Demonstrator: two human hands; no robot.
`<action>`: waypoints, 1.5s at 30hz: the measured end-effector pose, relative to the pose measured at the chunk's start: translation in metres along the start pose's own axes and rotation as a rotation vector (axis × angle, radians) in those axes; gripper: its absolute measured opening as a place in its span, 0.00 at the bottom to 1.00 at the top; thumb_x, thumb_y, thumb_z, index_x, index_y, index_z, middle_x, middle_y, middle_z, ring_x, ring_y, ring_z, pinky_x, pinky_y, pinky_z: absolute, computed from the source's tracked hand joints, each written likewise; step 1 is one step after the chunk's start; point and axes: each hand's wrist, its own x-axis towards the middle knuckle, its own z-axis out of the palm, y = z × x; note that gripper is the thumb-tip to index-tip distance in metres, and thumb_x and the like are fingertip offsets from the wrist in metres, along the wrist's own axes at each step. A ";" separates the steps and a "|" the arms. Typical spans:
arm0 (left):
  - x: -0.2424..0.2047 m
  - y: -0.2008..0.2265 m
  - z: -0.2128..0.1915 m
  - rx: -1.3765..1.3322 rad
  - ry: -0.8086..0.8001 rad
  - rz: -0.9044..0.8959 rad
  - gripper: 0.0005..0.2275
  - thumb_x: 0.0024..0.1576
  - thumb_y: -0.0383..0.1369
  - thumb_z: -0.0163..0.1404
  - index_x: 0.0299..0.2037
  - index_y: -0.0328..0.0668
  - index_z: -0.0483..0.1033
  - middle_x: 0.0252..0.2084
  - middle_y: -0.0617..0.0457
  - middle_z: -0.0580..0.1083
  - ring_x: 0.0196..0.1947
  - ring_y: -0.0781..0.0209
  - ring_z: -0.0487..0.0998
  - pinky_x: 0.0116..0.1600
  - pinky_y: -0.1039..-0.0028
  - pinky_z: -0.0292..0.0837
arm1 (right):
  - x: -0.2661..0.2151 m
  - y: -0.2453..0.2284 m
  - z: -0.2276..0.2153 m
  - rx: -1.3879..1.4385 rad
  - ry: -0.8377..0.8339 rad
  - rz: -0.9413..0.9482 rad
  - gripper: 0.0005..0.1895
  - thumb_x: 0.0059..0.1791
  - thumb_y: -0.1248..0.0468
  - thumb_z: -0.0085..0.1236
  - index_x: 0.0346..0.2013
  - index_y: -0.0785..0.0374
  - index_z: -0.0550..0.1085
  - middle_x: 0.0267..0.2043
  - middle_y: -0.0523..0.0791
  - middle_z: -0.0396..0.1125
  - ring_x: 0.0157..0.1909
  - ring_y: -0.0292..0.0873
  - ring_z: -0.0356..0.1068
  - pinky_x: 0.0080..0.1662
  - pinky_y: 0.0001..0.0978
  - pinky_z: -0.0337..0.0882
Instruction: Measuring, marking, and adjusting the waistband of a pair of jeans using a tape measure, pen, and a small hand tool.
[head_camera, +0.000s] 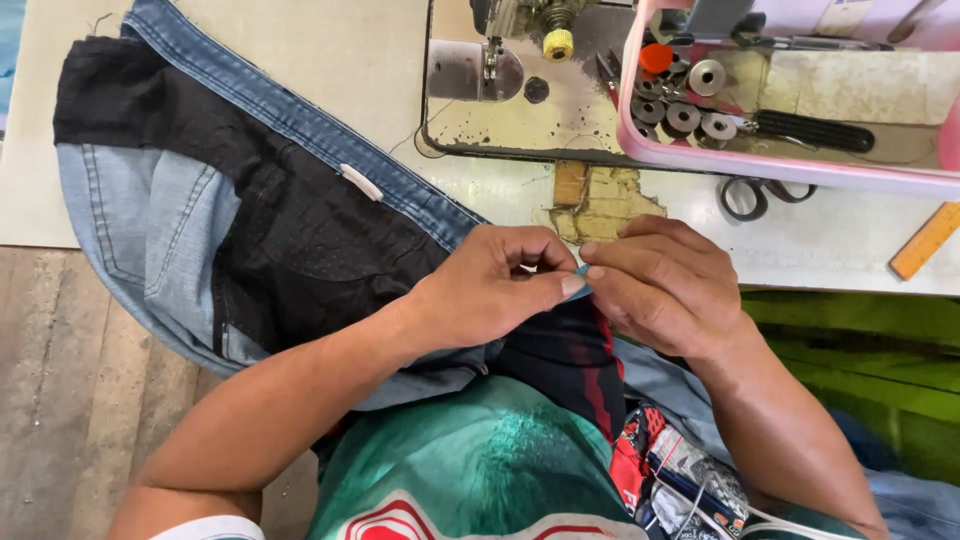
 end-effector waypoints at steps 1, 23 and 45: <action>0.002 -0.001 0.000 0.008 0.030 0.000 0.02 0.57 0.27 0.55 0.35 0.37 0.78 0.25 0.56 0.69 0.21 0.77 0.70 0.23 0.84 0.65 | -0.002 0.000 0.001 0.004 0.004 0.005 0.07 0.51 0.71 0.55 0.41 0.72 0.76 0.42 0.59 0.73 0.34 0.56 0.73 0.44 0.55 0.74; -0.008 0.165 -0.025 1.372 -0.561 0.038 0.07 0.50 0.29 0.46 0.20 0.51 0.68 0.20 0.62 0.69 0.15 0.63 0.68 0.24 0.67 0.66 | -0.006 -0.033 -0.025 0.665 -0.339 0.777 0.24 0.53 0.55 0.55 0.61 0.60 0.68 0.58 0.49 0.71 0.56 0.49 0.75 0.56 0.39 0.71; 0.054 0.098 -0.072 1.491 -0.413 -0.165 0.05 0.47 0.30 0.45 0.21 0.51 0.71 0.25 0.62 0.75 0.25 0.61 0.73 0.31 0.68 0.69 | 0.072 0.008 -0.158 -0.568 -0.264 0.600 0.06 0.54 0.70 0.66 0.47 0.64 0.81 0.41 0.46 0.77 0.43 0.43 0.77 0.37 0.36 0.74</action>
